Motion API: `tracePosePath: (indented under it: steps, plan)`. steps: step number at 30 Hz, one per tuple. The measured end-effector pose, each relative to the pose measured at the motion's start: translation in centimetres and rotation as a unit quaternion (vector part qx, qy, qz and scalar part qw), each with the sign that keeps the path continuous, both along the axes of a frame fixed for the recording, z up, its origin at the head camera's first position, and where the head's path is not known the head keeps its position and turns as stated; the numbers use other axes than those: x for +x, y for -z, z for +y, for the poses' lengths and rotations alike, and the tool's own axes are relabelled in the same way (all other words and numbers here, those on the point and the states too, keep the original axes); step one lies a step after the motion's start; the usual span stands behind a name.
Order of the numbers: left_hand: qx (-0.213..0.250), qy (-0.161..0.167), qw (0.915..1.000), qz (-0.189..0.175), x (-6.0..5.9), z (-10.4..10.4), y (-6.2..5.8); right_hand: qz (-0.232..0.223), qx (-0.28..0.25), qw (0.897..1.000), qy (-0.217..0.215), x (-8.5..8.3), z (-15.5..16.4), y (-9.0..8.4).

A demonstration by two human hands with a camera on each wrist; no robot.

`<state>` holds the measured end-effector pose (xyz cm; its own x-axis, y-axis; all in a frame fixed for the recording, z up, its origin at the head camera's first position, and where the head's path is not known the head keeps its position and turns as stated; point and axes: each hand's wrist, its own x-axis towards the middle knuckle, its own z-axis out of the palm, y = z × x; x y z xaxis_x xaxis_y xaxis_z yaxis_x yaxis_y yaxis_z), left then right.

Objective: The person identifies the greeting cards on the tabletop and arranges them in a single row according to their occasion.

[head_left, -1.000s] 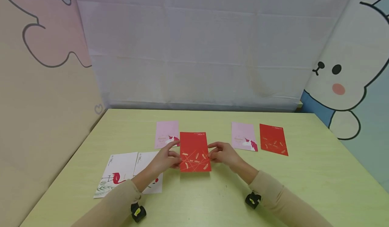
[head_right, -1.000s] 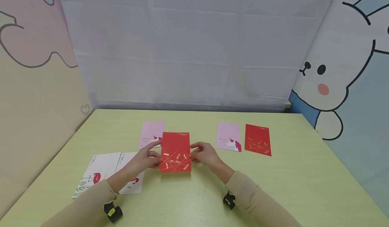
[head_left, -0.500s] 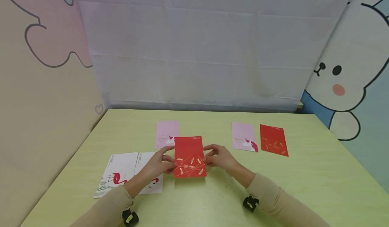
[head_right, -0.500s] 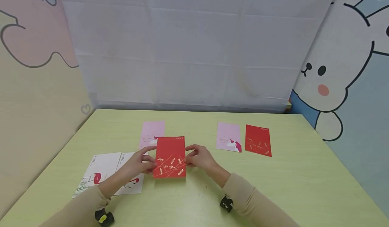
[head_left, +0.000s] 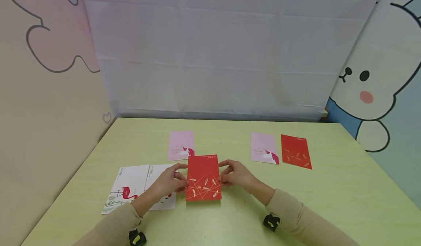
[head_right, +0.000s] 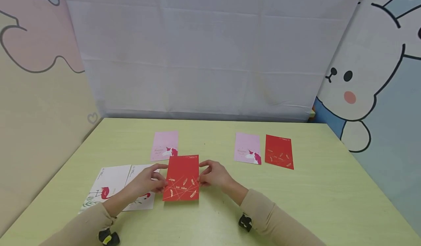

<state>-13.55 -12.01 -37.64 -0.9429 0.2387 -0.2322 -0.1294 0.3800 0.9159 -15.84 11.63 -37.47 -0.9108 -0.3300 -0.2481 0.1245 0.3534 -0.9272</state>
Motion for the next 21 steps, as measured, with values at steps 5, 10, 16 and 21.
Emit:
tracePosePath:
  steps: [5, 10, 16, 21]
  plan:
    - [-0.013, 0.004, 0.9999, -0.001, 0.12, 0.01, -0.11, -0.008, 0.006, 1.000, -0.008, -0.03, -0.02, 0.20]
    - [-0.023, 0.017, 0.9996, -0.004, 0.00, -0.24, -0.05, -0.009, 0.009, 1.000, -0.016, -0.02, -0.14, 0.32]
    - [-0.035, 0.032, 0.9989, 0.005, -0.25, -0.48, 0.15, -0.015, 0.011, 1.000, -0.023, -0.02, -0.34, 0.39]
    - [-0.050, 0.041, 0.9978, 0.009, -0.35, -0.59, 0.33, -0.021, 0.005, 0.999, -0.030, -0.04, -0.30, 0.54]
